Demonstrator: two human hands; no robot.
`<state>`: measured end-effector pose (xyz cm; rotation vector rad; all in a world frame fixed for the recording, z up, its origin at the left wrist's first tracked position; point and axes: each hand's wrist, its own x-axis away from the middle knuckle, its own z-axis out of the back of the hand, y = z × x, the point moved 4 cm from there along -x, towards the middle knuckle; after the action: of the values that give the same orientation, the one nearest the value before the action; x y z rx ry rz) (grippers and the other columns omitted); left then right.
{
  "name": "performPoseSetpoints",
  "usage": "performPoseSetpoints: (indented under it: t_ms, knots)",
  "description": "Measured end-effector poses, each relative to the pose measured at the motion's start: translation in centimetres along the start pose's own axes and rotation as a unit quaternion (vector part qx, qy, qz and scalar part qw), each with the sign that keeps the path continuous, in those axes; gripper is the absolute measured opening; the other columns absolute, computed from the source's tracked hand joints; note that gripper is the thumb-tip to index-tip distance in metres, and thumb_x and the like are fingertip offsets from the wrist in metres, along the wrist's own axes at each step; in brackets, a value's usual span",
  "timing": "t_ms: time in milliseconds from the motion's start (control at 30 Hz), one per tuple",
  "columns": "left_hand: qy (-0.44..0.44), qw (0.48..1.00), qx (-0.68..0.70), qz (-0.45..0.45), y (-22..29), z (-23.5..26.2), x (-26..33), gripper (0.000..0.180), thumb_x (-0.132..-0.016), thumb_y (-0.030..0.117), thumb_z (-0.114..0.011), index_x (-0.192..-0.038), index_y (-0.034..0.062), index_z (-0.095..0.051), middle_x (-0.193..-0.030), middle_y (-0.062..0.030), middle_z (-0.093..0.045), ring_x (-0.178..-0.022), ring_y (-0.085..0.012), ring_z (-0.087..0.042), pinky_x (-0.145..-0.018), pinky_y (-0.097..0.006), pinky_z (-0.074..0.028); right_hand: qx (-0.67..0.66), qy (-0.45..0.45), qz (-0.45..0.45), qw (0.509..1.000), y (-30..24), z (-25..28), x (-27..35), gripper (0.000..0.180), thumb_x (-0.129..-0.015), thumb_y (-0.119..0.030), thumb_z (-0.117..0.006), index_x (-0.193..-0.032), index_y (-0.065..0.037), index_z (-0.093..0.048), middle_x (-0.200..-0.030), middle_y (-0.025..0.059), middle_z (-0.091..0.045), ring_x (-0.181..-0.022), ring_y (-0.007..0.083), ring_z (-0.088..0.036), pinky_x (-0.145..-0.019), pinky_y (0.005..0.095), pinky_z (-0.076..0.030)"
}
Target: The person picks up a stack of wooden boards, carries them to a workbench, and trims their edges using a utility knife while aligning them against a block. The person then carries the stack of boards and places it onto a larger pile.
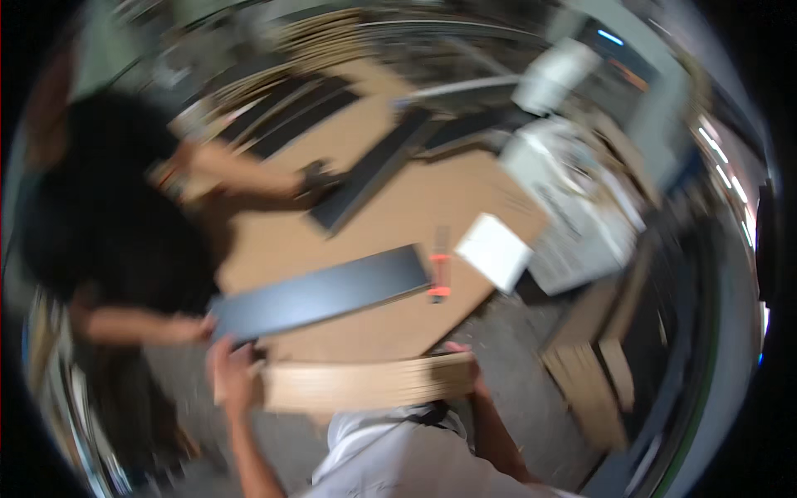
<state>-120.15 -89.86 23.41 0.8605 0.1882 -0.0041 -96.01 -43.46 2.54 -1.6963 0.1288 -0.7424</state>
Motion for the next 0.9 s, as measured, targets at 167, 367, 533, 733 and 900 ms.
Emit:
performPoseSetpoints:
  t_ms: [167,367,533,733,900]
  knots:
    - [-0.212,0.943,0.254,-0.040,-6.1,-4.2,-11.3,0.041,-0.093,0.027,-0.060,-0.127,0.0038,-0.059,-0.130,-0.0122,-0.059,-0.117,-0.0262,-0.057,-0.101,-0.039,-0.041,0.125,0.032,0.122,0.984,-1.4,-3.0,-0.2,0.046,-0.099,-0.046,-0.048,-0.117,-0.009,-0.068,-0.107,0.0041,-0.068,-0.102,0.0134,-0.060,-0.093,0.0326,-0.047]
    - [-0.440,0.799,0.408,0.032,-3.5,-11.3,-18.6,0.041,-0.092,0.030,-0.061,-0.125,0.0045,-0.059,-0.127,-0.0123,-0.058,-0.116,-0.0265,-0.054,-0.102,-0.039,-0.039,-0.082,0.039,-0.040,0.995,-6.1,-3.6,2.3,0.047,-0.100,-0.046,-0.047,-0.116,-0.006,-0.067,-0.107,0.0059,-0.068,-0.107,0.0159,-0.059,-0.094,0.0313,-0.045]
    - [-0.489,0.712,0.478,0.158,-3.9,-8.0,-20.6,0.042,-0.091,0.032,-0.061,-0.123,0.0050,-0.059,-0.125,-0.0123,-0.057,-0.115,-0.0268,-0.052,-0.102,-0.039,-0.038,-0.008,0.138,-0.077,0.987,-8.3,-4.3,4.7,0.051,-0.100,-0.048,-0.046,-0.114,-0.003,-0.068,-0.105,0.0080,-0.069,-0.105,0.0180,-0.060,-0.094,0.0320,-0.045]
    - [-0.508,0.608,0.523,0.316,-4.2,-1.5,-20.5,0.042,-0.091,0.035,-0.062,-0.121,0.0057,-0.059,-0.122,-0.0124,-0.056,-0.114,-0.0272,-0.050,-0.102,-0.040,-0.036,-0.022,0.010,-0.044,0.999,-1.2,-2.8,-0.6,0.054,-0.091,-0.060,-0.051,-0.113,-0.012,-0.063,-0.117,0.0054,-0.053,-0.110,0.0189,-0.048,-0.094,0.0399,-0.038]
    - [-0.510,0.505,0.534,0.447,-2.4,2.2,-17.5,0.042,-0.090,0.037,-0.062,-0.119,0.0063,-0.059,-0.120,-0.0124,-0.055,-0.113,-0.0275,-0.048,-0.102,-0.040,-0.035,-0.049,0.103,-0.069,0.991,-5.1,-3.6,2.6,0.053,-0.092,-0.057,-0.054,-0.104,-0.007,-0.069,-0.102,0.0030,-0.065,-0.098,0.0142,-0.058,-0.084,0.0345,-0.047]
